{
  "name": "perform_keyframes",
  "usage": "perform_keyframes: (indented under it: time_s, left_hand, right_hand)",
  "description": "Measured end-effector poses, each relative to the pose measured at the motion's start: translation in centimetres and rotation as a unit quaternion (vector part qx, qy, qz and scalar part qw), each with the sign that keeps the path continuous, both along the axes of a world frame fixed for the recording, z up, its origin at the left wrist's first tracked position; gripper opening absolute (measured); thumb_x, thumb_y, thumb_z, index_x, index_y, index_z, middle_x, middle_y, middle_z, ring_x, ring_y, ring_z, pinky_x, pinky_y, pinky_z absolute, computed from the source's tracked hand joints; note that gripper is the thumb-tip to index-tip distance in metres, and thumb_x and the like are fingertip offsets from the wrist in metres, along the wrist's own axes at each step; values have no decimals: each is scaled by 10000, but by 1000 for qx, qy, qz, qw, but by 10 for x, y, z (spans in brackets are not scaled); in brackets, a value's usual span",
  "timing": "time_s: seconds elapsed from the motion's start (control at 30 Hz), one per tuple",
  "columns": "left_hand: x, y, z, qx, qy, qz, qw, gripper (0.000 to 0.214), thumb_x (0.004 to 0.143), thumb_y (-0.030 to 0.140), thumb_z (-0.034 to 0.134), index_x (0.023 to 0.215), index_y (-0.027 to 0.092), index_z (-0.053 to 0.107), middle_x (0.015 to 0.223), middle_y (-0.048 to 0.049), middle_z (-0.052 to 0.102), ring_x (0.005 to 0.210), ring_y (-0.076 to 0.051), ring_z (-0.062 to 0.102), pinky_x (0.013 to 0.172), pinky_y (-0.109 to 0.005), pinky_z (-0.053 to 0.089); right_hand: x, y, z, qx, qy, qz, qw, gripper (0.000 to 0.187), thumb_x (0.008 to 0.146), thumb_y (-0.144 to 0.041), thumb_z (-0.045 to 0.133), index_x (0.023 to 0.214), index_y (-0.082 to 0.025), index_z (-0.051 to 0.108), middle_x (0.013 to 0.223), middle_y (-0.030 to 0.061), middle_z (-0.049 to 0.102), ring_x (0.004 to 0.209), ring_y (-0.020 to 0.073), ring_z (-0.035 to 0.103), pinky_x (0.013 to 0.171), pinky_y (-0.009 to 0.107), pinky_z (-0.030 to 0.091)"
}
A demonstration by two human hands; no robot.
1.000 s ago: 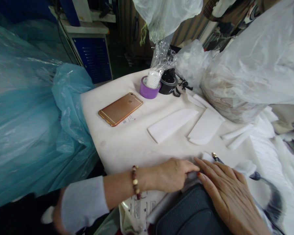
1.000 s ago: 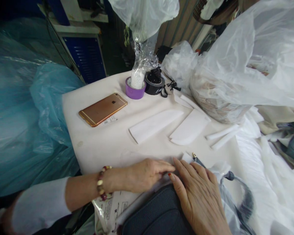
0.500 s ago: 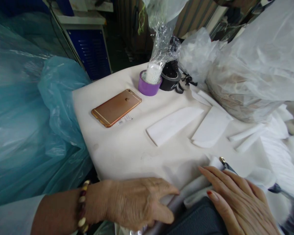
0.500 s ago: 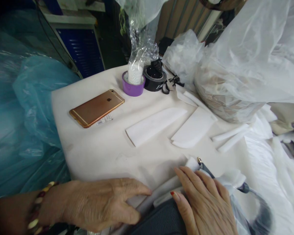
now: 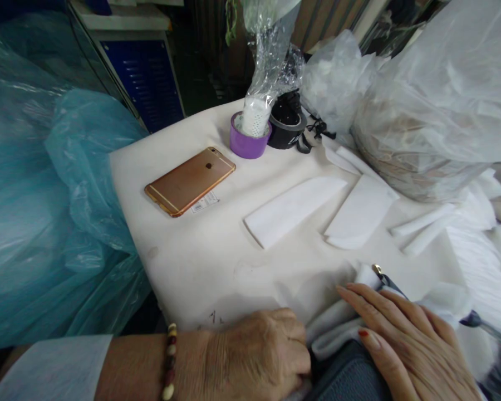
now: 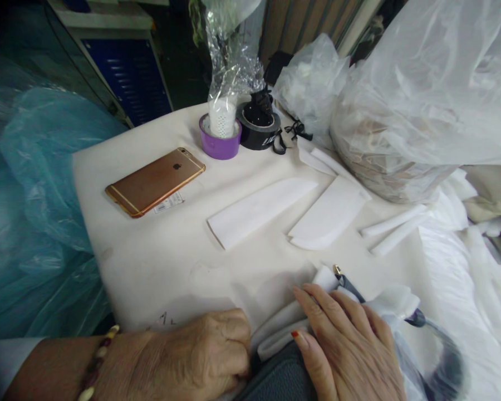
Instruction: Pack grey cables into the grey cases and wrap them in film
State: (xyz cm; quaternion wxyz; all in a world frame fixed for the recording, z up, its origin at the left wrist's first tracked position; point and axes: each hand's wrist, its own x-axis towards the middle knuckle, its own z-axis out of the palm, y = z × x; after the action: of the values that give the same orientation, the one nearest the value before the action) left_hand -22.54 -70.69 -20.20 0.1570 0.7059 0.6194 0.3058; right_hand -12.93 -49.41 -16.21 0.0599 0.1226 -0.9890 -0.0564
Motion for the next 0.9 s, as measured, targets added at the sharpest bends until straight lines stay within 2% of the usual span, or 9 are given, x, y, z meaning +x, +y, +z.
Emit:
perform_keyframes:
  time_s: [0.13, 0.17, 0.33, 0.47, 0.53, 0.6, 0.73, 0.83, 0.9]
  left_hand:
    - [21, 3, -5, -49, -99, 154, 982, 129, 814, 140, 657, 694, 127, 611, 754, -6, 652, 693, -112, 548, 619, -202, 436]
    - [24, 2, -6, -53, -126, 170, 976, 111, 831, 123, 625, 720, 128, 614, 761, -13, 650, 694, -107, 559, 610, -184, 437]
    - [16, -8, -9, -17, -222, 154, 963, 94, 830, 59, 545, 817, 145, 581, 715, 14, 608, 630, -90, 529, 613, -160, 418]
    - [5, -7, -8, 12, -273, 73, 959, 192, 810, 7, 496, 700, 163, 521, 665, 38, 528, 622, -77, 475, 618, -147, 377]
    - [5, -2, -8, -1, -309, 85, 947, 190, 755, 0, 495, 663, 166, 502, 626, 55, 481, 587, -71, 437, 584, -155, 347]
    - [6, 5, -8, -44, -361, 129, 923, 154, 674, 15, 484, 645, 166, 499, 586, 67, 455, 543, -65, 408, 532, -164, 312]
    - [8, 25, -2, -173, -481, 206, 835, 70, 650, 204, 529, 603, 172, 488, 521, 65, 441, 480, -78, 370, 436, -185, 271]
    - [6, 40, 4, -280, -493, 253, 784, 178, 585, 330, 575, 557, 193, 465, 440, 61, 409, 404, -99, 376, 385, -211, 266]
    - [6, 44, 9, -326, -474, 269, 773, 177, 557, 353, 546, 547, 205, 449, 413, 57, 398, 370, -114, 386, 370, -224, 274]
  right_hand:
    - [1, -2, 1, -18, -2, -5, 1000, 381, 972, -315, 274, 1218, -206, 544, 1164, 21, 661, 1046, 244, 514, 845, 391, 322]
    - [1, -3, 2, -22, 2, -7, 1000, 379, 973, -317, 275, 1204, -207, 555, 1153, 21, 666, 1043, 244, 520, 845, 394, 324]
    - [-2, -11, 6, -36, 18, -26, 999, 372, 984, -333, 290, 1144, -211, 603, 1113, 12, 682, 1006, 233, 543, 831, 387, 334]
    - [-4, -18, 8, -58, 13, -66, 996, 393, 994, -357, 271, 1099, -238, 630, 1107, -5, 680, 1010, 231, 537, 845, 395, 322]
    - [-4, -20, 9, -83, -7, -91, 992, 399, 996, -379, 261, 1099, -258, 627, 1133, -11, 664, 1029, 232, 524, 857, 402, 317]
    - [-2, -22, 9, -111, -30, -114, 987, 385, 996, -389, 271, 1099, -273, 623, 1163, -12, 646, 1054, 231, 508, 885, 412, 306]
    - [-3, -27, 13, -161, -60, -155, 973, 327, 987, -377, 329, 1031, -281, 639, 1168, -8, 633, 1066, 221, 491, 931, 420, 279]
    - [-5, -31, 17, -192, -76, -172, 963, 299, 979, -369, 370, 941, -261, 647, 1101, -6, 637, 1030, 211, 491, 932, 418, 274]
    - [-6, -33, 19, -201, -85, -178, 960, 300, 980, -367, 378, 913, -247, 645, 1045, -2, 635, 1004, 207, 486, 926, 420, 273]
